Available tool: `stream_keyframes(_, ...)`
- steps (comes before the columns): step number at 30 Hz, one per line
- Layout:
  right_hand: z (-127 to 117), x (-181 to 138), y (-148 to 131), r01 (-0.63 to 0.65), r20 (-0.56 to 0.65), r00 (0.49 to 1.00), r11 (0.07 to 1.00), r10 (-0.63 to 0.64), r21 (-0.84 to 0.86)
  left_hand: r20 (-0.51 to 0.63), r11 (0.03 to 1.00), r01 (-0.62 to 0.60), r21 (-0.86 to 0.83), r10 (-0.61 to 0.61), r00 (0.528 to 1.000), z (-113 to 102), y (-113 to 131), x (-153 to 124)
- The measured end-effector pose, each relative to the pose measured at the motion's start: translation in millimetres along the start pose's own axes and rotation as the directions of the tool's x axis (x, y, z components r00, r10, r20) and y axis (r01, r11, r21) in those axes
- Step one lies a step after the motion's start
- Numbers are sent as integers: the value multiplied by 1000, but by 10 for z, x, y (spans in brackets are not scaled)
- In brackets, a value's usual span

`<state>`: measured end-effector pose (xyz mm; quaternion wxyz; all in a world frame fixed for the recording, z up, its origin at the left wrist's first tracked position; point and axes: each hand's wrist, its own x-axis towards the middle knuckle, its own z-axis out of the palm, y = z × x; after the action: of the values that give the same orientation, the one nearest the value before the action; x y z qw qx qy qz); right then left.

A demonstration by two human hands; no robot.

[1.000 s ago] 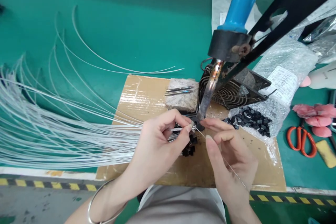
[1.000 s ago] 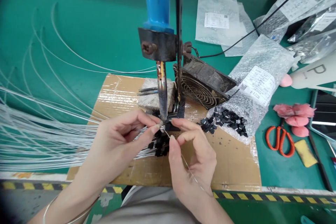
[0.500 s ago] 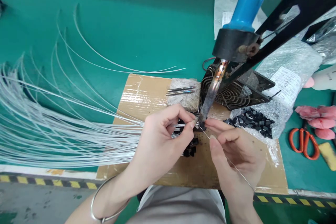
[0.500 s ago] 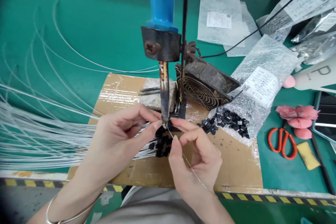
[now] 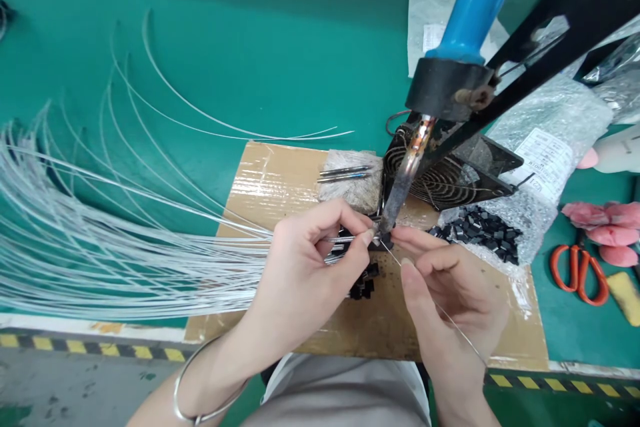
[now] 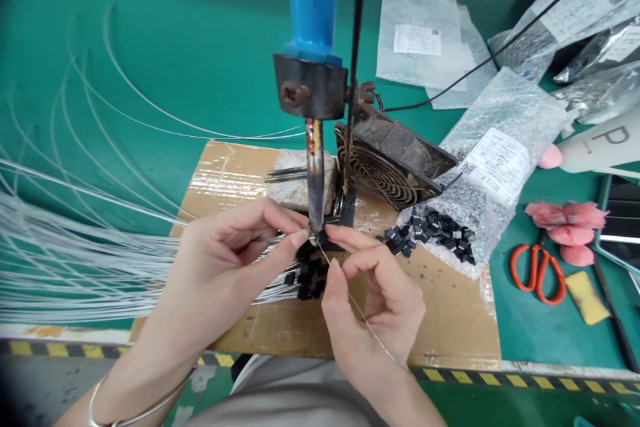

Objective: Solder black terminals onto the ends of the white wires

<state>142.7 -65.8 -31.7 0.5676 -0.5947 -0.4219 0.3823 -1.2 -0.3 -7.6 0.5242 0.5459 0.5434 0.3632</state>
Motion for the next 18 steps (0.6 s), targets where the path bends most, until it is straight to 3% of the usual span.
stream_keyframes(18,1,-10,1,-7,0,1000,1000,7,5,-7,1000,4,18,-4,1000,-2,-8,-9)
